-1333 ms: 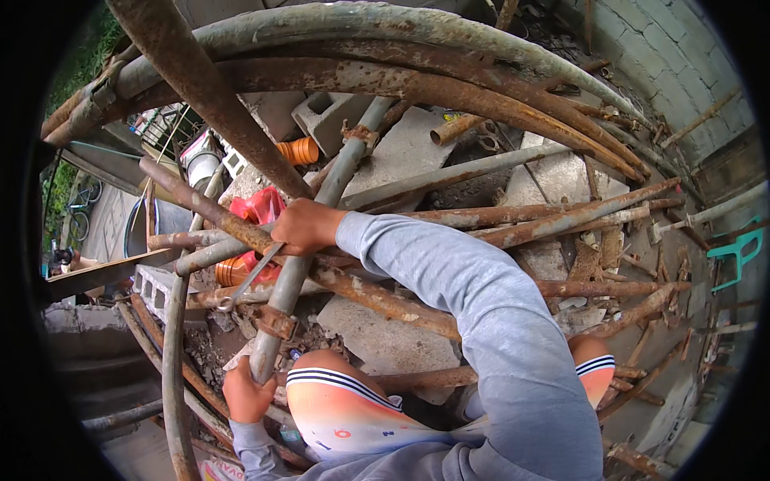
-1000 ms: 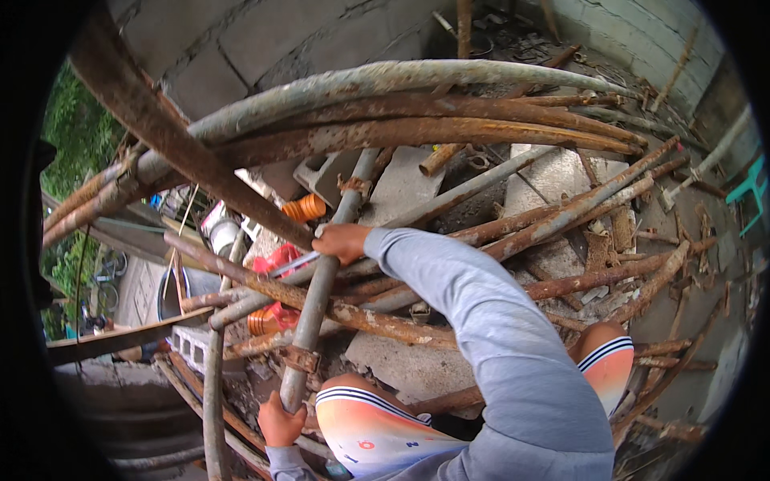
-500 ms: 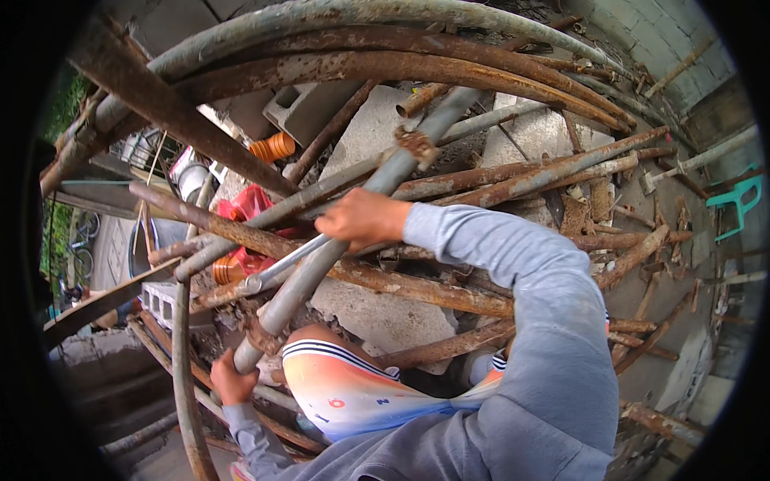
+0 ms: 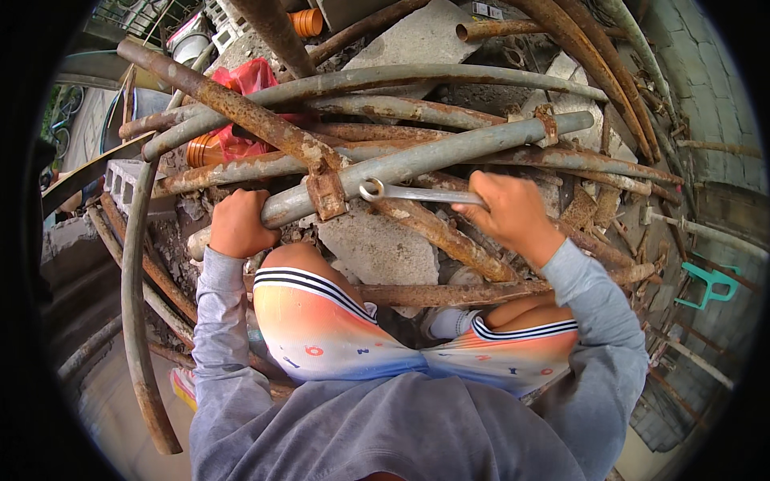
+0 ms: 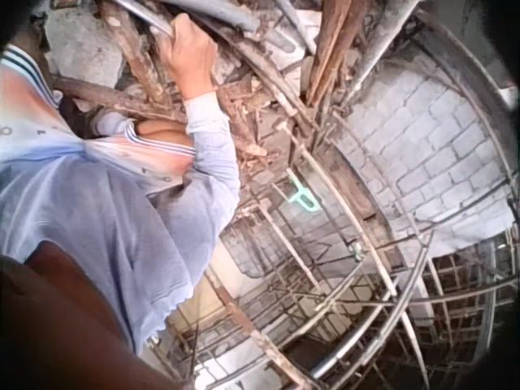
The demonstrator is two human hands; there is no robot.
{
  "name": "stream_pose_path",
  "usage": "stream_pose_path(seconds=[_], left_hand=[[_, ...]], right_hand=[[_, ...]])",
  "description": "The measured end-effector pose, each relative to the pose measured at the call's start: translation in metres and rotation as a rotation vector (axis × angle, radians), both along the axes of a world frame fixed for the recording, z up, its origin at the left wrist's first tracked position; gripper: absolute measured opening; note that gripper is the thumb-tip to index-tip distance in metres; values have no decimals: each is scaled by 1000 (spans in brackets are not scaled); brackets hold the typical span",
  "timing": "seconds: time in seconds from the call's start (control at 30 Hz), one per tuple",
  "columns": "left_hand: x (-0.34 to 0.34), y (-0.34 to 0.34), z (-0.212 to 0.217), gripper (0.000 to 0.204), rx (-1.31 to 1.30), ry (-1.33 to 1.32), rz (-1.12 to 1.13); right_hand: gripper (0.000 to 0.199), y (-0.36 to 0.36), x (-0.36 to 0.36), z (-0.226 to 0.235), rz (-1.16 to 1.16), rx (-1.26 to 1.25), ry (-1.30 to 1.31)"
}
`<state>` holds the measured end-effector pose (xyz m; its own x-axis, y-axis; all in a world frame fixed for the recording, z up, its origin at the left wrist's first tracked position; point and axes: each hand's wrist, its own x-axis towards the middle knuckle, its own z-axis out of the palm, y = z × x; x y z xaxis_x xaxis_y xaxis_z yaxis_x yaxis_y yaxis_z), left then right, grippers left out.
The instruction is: The person uses a wrench to loosen and remove couplers from metal scaffolding poles. They then detach the poles and drop them onto a pile of debris on the ground.
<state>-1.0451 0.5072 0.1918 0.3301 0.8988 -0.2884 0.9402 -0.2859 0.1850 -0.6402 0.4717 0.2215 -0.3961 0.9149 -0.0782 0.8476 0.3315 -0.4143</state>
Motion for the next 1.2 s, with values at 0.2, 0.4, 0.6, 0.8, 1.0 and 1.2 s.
stream_pose_path(seconds=[0.2,0.4,0.6,0.8,1.0,1.2], left_hand=[[6,-10,-12,34,-46,51,79],[2,-13,-21,38,-22,14,50],[4,-22,-23,48,29,-67,117],[2,-23,-24,43,33,-65,88],[0,-25,-29,41,67,-79,84],[1,-24,-25,49,-34,-112,136]], right_hand=[[54,-27,-90,-4,-154,22,103],[59,-51,-110,-15,-126,-144,70],[54,-26,-101,-7,-109,-49,-67],[52,-18,-102,-22,-124,119,-57],[49,-18,-101,-22,-104,185,-93],[47,36,-73,-50,121,246,14]])
